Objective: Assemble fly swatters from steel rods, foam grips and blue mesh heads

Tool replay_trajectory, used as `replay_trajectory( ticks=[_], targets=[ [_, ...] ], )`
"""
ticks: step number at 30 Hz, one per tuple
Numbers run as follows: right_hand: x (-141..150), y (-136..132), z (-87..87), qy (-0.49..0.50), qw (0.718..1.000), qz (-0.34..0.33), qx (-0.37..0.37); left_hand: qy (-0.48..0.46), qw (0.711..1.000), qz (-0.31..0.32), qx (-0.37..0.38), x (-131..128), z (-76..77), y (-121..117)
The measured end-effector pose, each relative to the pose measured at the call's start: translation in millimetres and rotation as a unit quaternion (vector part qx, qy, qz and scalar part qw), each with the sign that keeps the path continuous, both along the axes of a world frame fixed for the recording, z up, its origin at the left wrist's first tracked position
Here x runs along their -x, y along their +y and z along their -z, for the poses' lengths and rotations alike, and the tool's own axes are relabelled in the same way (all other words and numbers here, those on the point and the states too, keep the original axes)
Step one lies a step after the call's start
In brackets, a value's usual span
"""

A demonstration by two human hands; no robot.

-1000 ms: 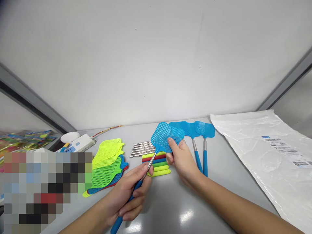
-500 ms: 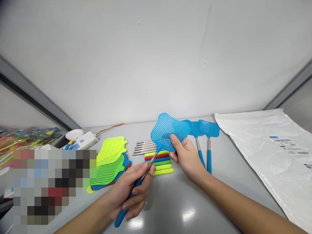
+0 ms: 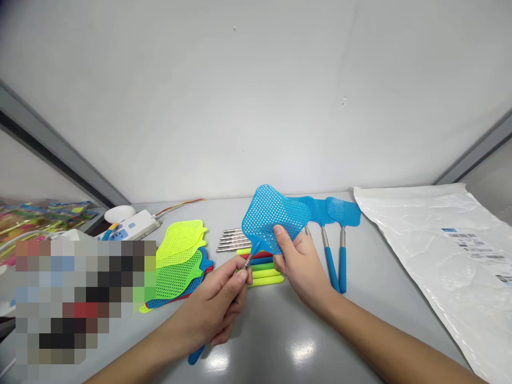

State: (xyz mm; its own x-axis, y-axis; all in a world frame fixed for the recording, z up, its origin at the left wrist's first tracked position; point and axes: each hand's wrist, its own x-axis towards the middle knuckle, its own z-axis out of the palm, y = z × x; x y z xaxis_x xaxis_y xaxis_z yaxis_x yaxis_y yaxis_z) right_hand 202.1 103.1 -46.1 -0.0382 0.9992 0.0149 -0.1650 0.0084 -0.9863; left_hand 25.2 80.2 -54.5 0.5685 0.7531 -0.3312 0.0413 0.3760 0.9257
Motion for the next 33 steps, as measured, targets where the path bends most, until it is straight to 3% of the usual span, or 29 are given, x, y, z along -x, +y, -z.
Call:
replay_trajectory(
  ticks=[4,7,9,12,16,19,25,29,33],
  targets=[
    [3.5,-0.8,-2.0,-0.012,1.0,0.008,0.001,0.144,0.967,-0.045,-0.205,-0.1,-3.4,-0.6],
    [4.2,-0.5,-1.7,-0.007,1.0,-0.003,0.003,0.167,0.948,-0.056,-0.266,1.0,-7.1,-0.3],
    [3.4,-0.3,-1.0,-0.002,1.0,-0.007,-0.002,0.139,0.964,-0.049,-0.221,2.2,-9.0,0.1],
    [1.6,0.0,0.1,-0.005,1.0,-0.013,-0.008,0.064,0.995,-0.022,-0.076,4.1,-9.4,1.1],
    [0.7,1.3,1.1,0.019,0.999,-0.025,-0.019,-0.066,0.996,0.027,0.051,5.0,-6.9,2.2],
    [-0.6,3.5,2.9,0.033,0.998,-0.042,-0.012,-0.122,0.989,0.031,0.073,3.8,-6.3,2.5],
    [-3.0,2.4,8.1,0.015,0.997,-0.078,0.02,-0.141,0.985,0.026,0.098,2.2,-10.2,3.9],
    [4.3,-7.7,8.3,-0.04,0.991,-0.124,-0.008,-0.157,0.979,0.057,0.114,2.8,-10.4,2.8],
    [7.0,-11.7,3.8,-0.028,0.989,-0.14,-0.021,-0.173,0.975,0.088,0.11,3.6,-7.4,3.2]
  ],
)
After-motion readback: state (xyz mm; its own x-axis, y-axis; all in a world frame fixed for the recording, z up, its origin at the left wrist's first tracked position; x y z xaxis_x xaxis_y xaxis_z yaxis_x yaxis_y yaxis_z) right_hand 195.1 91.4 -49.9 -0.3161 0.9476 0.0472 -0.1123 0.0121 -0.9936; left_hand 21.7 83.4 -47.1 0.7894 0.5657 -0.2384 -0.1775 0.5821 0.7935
